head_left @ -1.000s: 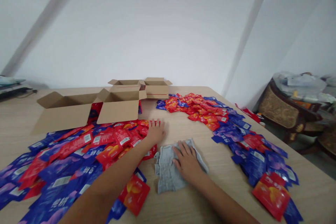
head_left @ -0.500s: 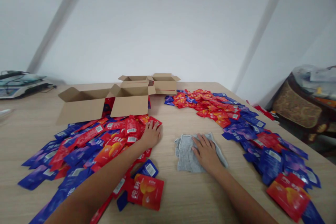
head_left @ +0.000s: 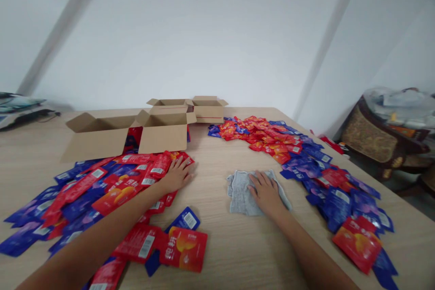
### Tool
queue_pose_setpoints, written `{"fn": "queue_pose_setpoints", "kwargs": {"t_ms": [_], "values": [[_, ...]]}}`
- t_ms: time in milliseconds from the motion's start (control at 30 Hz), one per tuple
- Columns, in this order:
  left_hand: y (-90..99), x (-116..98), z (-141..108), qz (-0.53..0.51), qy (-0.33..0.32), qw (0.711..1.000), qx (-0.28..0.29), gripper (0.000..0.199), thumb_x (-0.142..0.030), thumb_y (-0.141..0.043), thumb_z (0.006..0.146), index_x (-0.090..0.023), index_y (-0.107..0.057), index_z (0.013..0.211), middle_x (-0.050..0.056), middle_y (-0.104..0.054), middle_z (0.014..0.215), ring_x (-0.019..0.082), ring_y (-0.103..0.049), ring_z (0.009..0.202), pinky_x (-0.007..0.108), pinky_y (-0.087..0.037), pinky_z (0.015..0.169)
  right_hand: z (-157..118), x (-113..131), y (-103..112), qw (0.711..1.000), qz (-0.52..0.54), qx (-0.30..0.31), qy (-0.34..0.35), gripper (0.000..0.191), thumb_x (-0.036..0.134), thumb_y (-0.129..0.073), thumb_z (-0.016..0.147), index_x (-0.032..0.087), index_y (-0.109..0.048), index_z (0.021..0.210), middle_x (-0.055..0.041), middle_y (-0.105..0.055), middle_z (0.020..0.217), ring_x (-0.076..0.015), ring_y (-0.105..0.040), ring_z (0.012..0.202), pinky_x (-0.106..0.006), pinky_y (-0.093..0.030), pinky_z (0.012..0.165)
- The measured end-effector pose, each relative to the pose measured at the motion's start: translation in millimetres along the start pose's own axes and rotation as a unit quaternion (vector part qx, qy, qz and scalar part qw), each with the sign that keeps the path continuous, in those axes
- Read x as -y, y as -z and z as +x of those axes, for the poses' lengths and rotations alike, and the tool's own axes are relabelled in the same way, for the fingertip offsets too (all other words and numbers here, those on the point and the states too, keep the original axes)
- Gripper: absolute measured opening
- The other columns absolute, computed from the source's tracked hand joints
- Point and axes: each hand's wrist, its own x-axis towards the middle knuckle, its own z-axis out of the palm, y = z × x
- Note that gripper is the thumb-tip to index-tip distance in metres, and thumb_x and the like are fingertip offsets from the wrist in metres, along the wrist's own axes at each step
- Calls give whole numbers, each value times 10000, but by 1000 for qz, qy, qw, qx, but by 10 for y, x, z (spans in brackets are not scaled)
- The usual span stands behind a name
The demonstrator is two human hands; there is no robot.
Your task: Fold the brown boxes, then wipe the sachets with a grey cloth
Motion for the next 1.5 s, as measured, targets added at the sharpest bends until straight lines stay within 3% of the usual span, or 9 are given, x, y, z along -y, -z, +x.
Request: {"fn": "queue_pose_setpoints", "kwargs": {"t_ms": [200,400,500,633,900,1067,1200,1333,1500], "values": [[271,-433,-57,-53,-20,998,28,480,-436,-308,953,-234,-407,1378,96,-314,1479,316,-197,1377,543,-181,1077,85,-366,222,1000,-13,0,-16,418,412,-337,922,241,-561,1230,-87,-516,1323,-252,-433,1214,-452,-284,1011],[545,-1345,-889,-103,-219,967,81,731,-586,-496,833,-354,-181,1451,37,-109,1544,364,-87,1391,588,-159,1075,736,-923,368,994,-81,-35,-62,443,283,-412,885,121,-471,1293,-165,-472,1338,-262,-440,1198,-382,-369,936],[472,-1380,-1078,-90,-211,972,59,709,-574,-495,840,-361,-198,1447,44,-163,1533,375,-125,1382,597,-167,1067,1101,-1126,341,991,-119,-27,-48,478,180,-442,843,96,-434,1314,-184,-428,1377,-262,-377,1263,-393,-338,970],[299,-1020,-925,-25,-131,991,-5,538,-468,-391,924,-354,-257,1432,47,-275,1499,335,-217,1366,589,-138,1073,1336,-1206,253,988,-147,1,-41,428,107,-391,852,127,-492,1268,-182,-516,1293,-261,-443,1215,-430,-344,947],[240,-537,-778,30,-47,997,-60,413,-422,-392,929,-253,-505,1289,90,-489,1348,305,-386,1264,567,-208,1051,1220,-1126,461,988,-153,-6,5,308,105,-368,883,118,-625,1051,-185,-652,1043,-258,-579,1022,-391,-361,896],[353,-934,-547,0,-3,996,-88,409,-405,-351,940,-133,-578,1142,140,-581,1137,268,-509,1085,443,-384,958,912,-939,677,996,-12,-58,-63,314,196,-332,919,95,-594,1060,-178,-662,974,-232,-621,899,-312,-414,775],[305,-1298,-32,2,-51,994,-96,395,-303,-332,946,-190,-465,1300,114,-444,1371,264,-369,1276,459,-276,1052,529,-612,499,975,214,-28,-58,310,255,-345,895,141,-618,988,-95,-678,937,-187,-614,842,-260,-434,727],[163,-1283,292,40,26,998,-29,487,-402,-398,918,-93,-494,1282,196,-460,1354,352,-340,1299,539,-213,1059,166,-353,186,937,333,12,-101,320,252,-314,874,172,-614,951,-52,-681,876,-175,-614,774,-257,-443,685],[154,-1312,151,81,65,994,-30,477,-416,-393,912,-53,-584,1155,226,-556,1241,382,-402,1252,589,-222,1033,30,-41,23,941,324,-23,-98,301,255,-314,889,175,-583,998,-90,-669,970,-196,-599,906,-293,-427,797]]}}
